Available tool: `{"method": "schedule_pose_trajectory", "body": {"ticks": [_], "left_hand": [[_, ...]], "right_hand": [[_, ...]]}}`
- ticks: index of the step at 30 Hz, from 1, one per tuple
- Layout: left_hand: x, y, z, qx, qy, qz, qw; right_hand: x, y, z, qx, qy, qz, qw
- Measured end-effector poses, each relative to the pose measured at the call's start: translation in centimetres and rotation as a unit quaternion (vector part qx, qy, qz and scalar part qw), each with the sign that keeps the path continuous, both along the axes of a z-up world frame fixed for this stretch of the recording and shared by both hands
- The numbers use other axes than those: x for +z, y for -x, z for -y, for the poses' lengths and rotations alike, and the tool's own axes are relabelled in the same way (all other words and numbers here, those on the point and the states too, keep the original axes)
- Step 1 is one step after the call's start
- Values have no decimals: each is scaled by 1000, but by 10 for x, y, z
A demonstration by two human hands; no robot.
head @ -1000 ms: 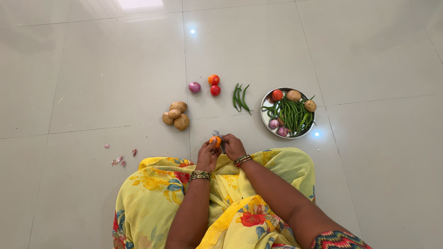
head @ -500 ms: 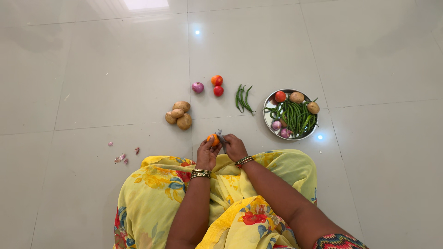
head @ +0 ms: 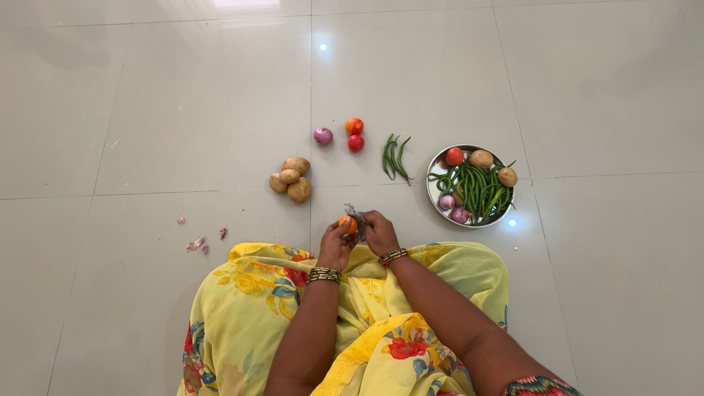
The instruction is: The person sits on the floor and uses a small knife to peel a tomato, then green beans, and finally an onion. The peeled items are placed on the floor or in a nearby metal tray.
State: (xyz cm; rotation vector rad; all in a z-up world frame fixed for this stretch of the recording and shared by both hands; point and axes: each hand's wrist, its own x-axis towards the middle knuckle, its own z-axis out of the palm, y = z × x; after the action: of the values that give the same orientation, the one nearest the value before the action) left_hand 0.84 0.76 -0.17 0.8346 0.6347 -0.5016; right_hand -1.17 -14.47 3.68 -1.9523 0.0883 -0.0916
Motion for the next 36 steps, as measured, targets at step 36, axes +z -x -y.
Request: {"method": "schedule_pose_trajectory", "body": {"ticks": [36], "left_hand": [[-9, -1, -1, -37, -7, 23, 999]], "right_hand": [[-20, -5, 3, -14, 6, -16, 1000]]}}
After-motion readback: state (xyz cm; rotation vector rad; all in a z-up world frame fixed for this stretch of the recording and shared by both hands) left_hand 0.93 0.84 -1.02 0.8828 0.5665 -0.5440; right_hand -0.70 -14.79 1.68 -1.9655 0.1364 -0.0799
